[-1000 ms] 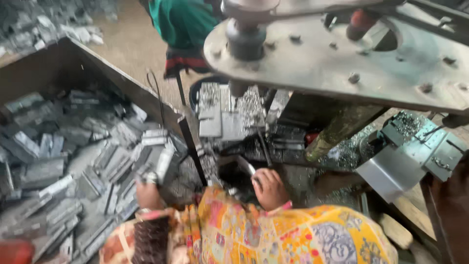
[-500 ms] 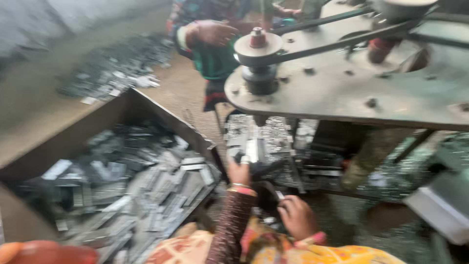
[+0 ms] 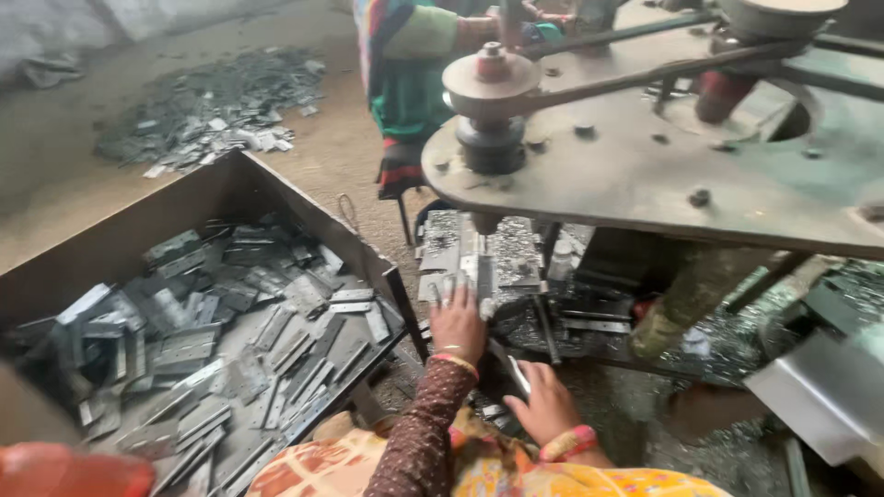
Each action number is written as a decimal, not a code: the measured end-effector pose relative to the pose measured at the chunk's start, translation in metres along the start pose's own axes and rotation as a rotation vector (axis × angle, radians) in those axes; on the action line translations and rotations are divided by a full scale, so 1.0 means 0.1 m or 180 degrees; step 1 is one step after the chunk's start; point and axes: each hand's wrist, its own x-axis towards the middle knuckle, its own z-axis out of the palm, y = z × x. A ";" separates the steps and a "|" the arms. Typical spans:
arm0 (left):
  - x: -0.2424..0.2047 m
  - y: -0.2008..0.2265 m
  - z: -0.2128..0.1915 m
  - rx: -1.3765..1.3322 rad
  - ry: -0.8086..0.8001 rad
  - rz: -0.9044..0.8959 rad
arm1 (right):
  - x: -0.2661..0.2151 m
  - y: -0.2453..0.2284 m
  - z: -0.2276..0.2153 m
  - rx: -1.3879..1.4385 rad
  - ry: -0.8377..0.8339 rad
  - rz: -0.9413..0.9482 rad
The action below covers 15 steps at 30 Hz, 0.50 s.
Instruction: The person sits on the floor and repeatedly places small metal brackets into a drill press, operates the lever to drill holes, and removes the finished pieces. Another person occasionally applies liquid from a bottle to the work area.
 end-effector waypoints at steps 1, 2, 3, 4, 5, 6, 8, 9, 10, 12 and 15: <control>0.02 0.03 0.07 0.0008 0.0005 -0.0010 | 0.04 0.04 0.00 -0.0089 -0.0281 0.0260; 0.04 0.05 0.13 -0.0040 0.0014 0.0001 | 0.10 0.08 -0.01 -0.0242 -0.0542 0.0228; 0.03 0.03 0.20 -0.0088 0.0022 0.0011 | 0.18 0.08 0.02 -0.0387 -0.0808 0.0203; 0.00 0.04 0.29 -0.0289 -0.0081 -0.0060 | 0.21 0.11 0.04 -0.0533 -0.1128 0.0155; -0.01 0.05 0.36 -0.0490 -0.0188 -0.0128 | 0.21 0.17 0.01 -0.0772 -0.1298 0.0274; -0.03 0.03 0.40 -0.0619 -0.0287 -0.0247 | 0.26 0.16 0.04 -0.0962 -0.1483 0.0319; 0.00 0.01 0.40 -0.0551 -0.0084 -0.0209 | 0.35 0.12 0.07 -0.1145 -0.1627 0.0363; 0.02 0.01 0.39 -0.0488 0.0007 -0.0193 | 0.39 0.11 0.09 -0.1137 -0.1586 0.0364; 0.05 0.02 0.38 -0.0305 -0.0192 -0.0082 | 0.39 0.11 0.11 -0.1133 -0.1558 0.0389; 0.16 0.06 0.33 0.0019 -0.0579 0.0161 | 0.38 0.13 0.13 -0.1216 -0.1558 0.0445; 0.29 0.04 0.22 0.0053 -0.0655 0.0224 | 0.34 0.16 0.11 -0.1236 -0.1481 0.0456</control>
